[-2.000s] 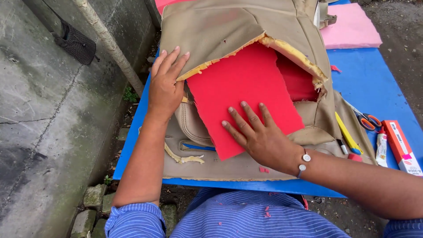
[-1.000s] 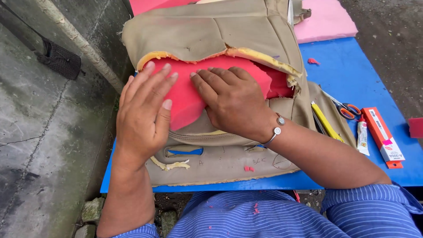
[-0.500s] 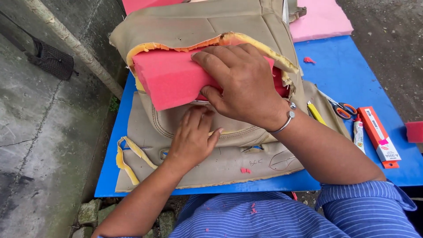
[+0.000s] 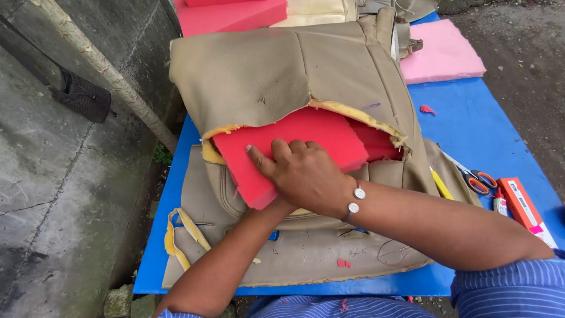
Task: Stuffing red foam blocks into a tan leather seat cover and applying adhesive to the opening.
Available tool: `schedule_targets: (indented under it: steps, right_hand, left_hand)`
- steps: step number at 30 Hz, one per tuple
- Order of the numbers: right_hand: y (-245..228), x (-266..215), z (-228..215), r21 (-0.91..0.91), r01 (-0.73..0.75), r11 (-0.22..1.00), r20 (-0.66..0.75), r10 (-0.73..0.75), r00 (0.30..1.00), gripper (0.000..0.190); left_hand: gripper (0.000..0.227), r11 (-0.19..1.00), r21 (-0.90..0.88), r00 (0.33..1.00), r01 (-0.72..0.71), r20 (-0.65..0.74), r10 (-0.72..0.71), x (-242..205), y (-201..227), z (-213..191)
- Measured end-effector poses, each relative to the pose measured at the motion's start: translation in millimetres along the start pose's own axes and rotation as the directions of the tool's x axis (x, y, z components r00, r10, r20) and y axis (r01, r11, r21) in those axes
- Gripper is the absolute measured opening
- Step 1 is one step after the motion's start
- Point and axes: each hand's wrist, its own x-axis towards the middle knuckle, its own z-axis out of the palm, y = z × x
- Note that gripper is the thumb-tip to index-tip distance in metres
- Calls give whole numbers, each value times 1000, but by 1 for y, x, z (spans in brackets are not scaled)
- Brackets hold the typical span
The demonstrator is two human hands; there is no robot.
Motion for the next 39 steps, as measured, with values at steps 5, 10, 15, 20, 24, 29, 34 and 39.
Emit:
schedule_targets:
  steps: [5,10,15,20,24,29,34,39]
  right_hand:
    - [2,27,-20,31,-11,999,48,9,999,63]
    - [16,30,-45,260,-161,952,367,57,928,82]
    - [48,12,-75,293,-96,951,201,37,979,80]
    - [82,17,-94,365,-96,926,-64,128,990,63]
    - [96,23,-92,512,-111,852,-125,202,971,66]
    - [101,34,-91,603,-89,792,-170,237,957,59]
    - [83,34,-99,529,-32,848,-212,169,963,56]
    - [60,0,-87,337,-15,941,-137,65,989,53]
  left_hand:
    - [23,766,570,865,297,-500,36,39,93,-7]
    - [33,858,484,918,-171,395,-40,0,104,-77]
    - [52,931,95,568,-353,812,133,16,130,-181]
    - [23,921,-68,766,-383,533,358,56,149,-217]
    - [34,812,425,891,-399,391,233,50,102,-163]
    - [50,546,785,949,-293,308,67,49,66,-122]
    - [85,818,568,868,91,357,-344,64,104,-127]
    - [77,858,506,865,88,388,-318,66,118,-134]
